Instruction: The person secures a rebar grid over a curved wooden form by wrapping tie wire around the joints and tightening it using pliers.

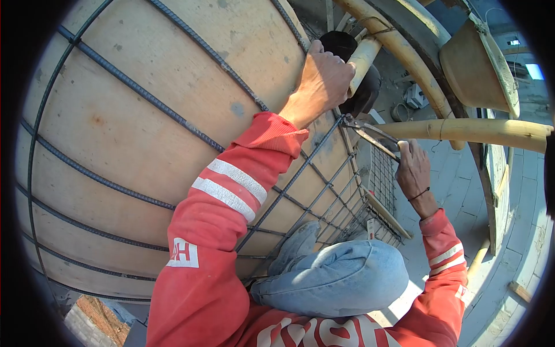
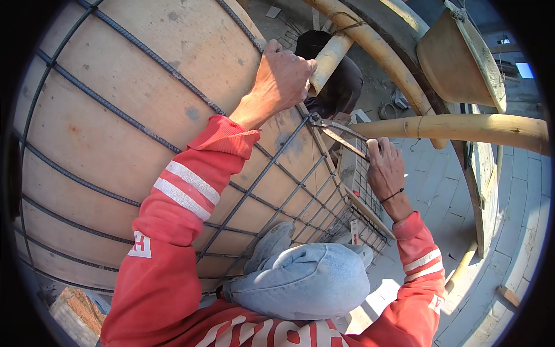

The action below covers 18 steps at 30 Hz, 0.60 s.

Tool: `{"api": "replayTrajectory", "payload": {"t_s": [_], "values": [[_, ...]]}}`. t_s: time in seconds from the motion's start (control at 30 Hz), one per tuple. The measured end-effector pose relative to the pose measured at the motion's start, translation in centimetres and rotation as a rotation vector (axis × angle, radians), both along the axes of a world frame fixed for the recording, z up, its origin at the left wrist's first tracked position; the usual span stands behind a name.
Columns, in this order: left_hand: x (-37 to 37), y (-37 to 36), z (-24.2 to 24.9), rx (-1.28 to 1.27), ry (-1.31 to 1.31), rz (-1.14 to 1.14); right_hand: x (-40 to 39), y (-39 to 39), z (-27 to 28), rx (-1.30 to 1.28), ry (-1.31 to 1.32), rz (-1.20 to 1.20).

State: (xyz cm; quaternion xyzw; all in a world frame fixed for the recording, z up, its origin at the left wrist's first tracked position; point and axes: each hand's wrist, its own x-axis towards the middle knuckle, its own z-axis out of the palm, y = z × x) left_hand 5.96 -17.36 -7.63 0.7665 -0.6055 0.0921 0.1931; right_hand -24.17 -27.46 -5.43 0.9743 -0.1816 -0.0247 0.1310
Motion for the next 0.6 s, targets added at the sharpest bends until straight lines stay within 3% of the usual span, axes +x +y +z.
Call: {"api": "replayTrajectory", "payload": {"t_s": [0.37, 0.47, 0.53, 0.6], "values": [[-0.1, 0.0, -0.1, -0.013, -0.009, -0.012, 1.2, -0.1, 0.2, -0.253, 0.025, 0.022], [0.0, -0.2, -0.5, -0.029, -0.002, -0.004, 2.0, -4.0, 0.0, -0.117, -0.007, 0.048], [-0.1, -0.3, -0.6, -0.034, 0.002, 0.001, 3.2, -7.5, -0.5, 0.141, 0.096, 0.077], [0.0, -0.2, -0.5, -0.042, -0.006, -0.007, 4.1, -8.8, -0.8, 0.170, 0.110, 0.104]]}}
